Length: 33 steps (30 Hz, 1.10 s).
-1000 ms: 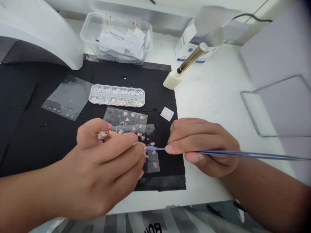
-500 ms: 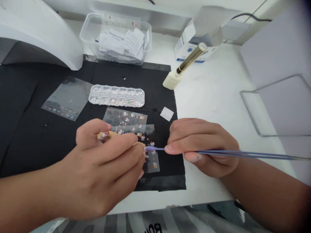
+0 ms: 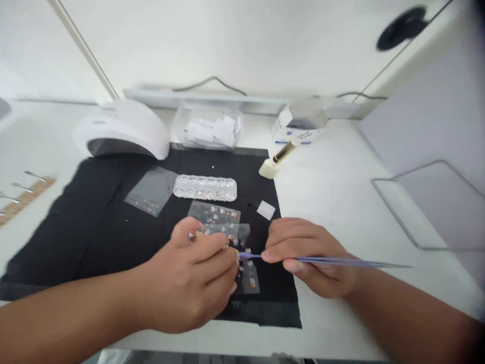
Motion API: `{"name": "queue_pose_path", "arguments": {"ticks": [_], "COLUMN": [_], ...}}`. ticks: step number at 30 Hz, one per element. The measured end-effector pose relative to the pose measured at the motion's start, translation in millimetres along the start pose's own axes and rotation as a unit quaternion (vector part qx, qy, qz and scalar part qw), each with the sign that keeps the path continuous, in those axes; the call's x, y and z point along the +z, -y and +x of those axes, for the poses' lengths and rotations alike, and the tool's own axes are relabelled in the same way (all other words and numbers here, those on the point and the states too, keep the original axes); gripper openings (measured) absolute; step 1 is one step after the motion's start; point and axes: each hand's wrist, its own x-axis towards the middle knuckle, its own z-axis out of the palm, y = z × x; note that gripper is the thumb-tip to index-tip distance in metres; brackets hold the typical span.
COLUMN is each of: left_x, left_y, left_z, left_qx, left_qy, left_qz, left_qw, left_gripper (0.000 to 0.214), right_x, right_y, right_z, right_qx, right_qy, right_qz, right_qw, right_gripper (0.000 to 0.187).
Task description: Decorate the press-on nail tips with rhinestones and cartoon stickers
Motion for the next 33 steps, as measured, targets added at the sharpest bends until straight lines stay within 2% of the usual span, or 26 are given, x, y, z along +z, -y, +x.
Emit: {"name": "queue_pose_path", "arguments": {"ticks": [10,13,15,19,24,33], "left_x": [-3.6,-4.9,-5.5,-3.8,-0.2,2.1], "left_y": [-0.8,0.2,0.2,-1.8,-3.9,-5.5], "left_z": [4.6,6.0,6.2,4.6,2.9,3.2], "left_qx": [-0.001,0.002,0.005,-0.008,-0.026,-0.036], "left_qy": [-0.023,-0.046,-0.056,-0.041,-0.037,-0.047], "left_qz": [0.056,0.088,0.093,0.062,0.035,0.001], "left_qw": [0.998,0.995,0.994,0.997,0.998,0.998], "left_gripper": [0.014,0.015,0.015,0.012,0.012,0.016], "right_x": [0.5,1.0,1.8,3.5,5.1,5.8], "right_y": [5.6,4.3,2.8,1.0,0.2,-2.0], "right_z": [-2.9,-5.4,-6.6,-6.3,-0.9,1.3], "right_qx": [-0.032,-0.014,-0.01,-0.016,-0.05,-0.038], "right_qy": [-0.028,-0.034,-0.037,-0.038,-0.031,-0.021], "right_qz": [-0.104,-0.122,-0.122,-0.107,-0.051,-0.033], "right_qw": [0.994,0.992,0.992,0.993,0.997,0.999], "right_gripper": [0.02,0.018,0.018,0.019,0.021,0.025]}}
